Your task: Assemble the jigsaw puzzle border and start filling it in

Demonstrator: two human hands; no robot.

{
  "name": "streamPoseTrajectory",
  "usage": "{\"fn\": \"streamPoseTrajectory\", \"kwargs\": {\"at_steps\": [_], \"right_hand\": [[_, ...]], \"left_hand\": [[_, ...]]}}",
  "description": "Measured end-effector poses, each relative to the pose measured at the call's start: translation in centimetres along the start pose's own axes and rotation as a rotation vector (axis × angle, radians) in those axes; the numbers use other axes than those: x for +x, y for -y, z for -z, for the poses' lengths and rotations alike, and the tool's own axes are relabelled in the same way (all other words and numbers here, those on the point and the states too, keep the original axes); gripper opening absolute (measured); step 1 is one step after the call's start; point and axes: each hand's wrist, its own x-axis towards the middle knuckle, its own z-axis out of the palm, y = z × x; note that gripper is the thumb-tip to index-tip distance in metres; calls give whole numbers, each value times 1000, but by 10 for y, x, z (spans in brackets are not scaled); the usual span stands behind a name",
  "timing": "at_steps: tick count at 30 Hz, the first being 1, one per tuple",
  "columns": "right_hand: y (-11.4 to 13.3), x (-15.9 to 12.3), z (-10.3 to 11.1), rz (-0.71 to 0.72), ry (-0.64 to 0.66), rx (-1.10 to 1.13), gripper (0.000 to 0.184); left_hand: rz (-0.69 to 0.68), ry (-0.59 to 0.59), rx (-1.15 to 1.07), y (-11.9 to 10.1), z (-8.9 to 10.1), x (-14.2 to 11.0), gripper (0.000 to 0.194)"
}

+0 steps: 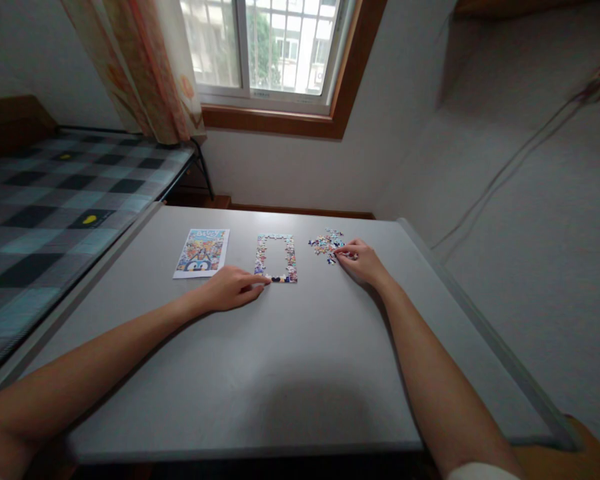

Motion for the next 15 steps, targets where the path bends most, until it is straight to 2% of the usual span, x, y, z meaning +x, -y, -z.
{"fn": "streamPoseTrajectory", "kwargs": {"at_steps": [15], "right_hand": [[-5,2,-2,14,30,-53,23]], "left_hand": [[-2,-9,-7,1,-1,-1,31]]}}
